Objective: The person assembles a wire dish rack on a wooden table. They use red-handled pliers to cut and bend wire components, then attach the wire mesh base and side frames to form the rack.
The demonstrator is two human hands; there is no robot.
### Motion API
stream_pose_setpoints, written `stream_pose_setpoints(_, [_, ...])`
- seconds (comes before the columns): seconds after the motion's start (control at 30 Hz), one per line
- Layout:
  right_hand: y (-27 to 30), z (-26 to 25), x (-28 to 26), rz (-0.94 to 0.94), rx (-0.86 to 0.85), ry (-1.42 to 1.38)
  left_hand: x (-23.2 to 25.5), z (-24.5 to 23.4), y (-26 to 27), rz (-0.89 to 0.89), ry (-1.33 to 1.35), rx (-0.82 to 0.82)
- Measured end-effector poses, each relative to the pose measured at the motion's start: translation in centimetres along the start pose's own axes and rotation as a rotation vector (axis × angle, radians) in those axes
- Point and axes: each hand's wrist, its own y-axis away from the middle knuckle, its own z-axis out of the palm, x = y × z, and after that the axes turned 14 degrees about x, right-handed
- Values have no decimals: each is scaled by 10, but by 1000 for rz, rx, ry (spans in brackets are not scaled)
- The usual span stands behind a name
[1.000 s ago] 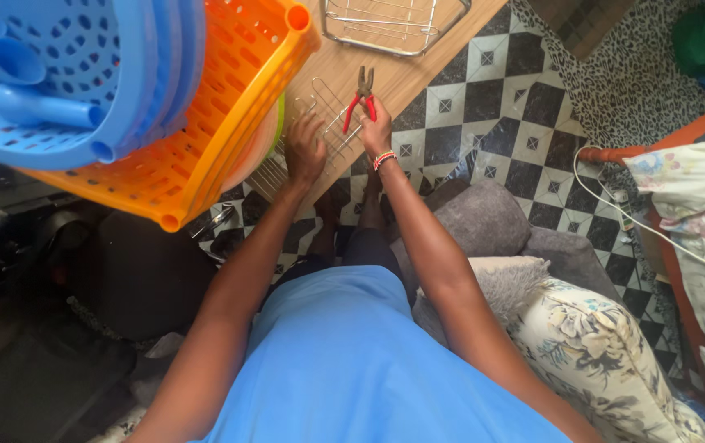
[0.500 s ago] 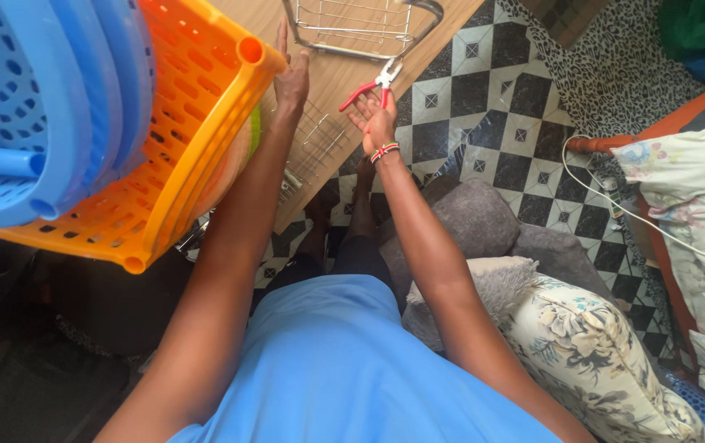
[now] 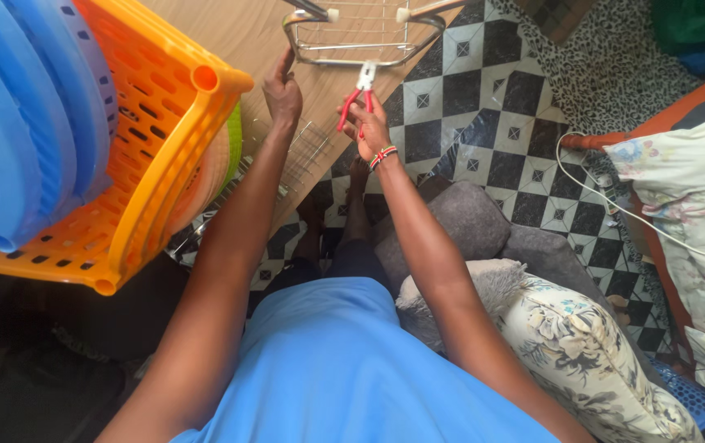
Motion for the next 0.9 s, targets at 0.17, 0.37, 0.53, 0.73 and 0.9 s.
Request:
stream_pose_setpoints(0.17, [1,20,6,95,-53,195,-13,-5,-10,-14,-5,-124])
stream_pose_setpoints(0.37, [-8,21,13,65,-19,450,-23,-8,-12,-58,47,-220])
stream_pose_setpoints(0.53, [-23,14,17,86,-128,525,-18,-2,-12,-147,83,-337])
stream_pose_setpoints(0.73, [-13,11,9,117,-110,485,0,3,0,-144,111,-416])
stream_pose_setpoints(0.9, [-9,11,9,141,-199,401,6,0,4,-160,118,-402])
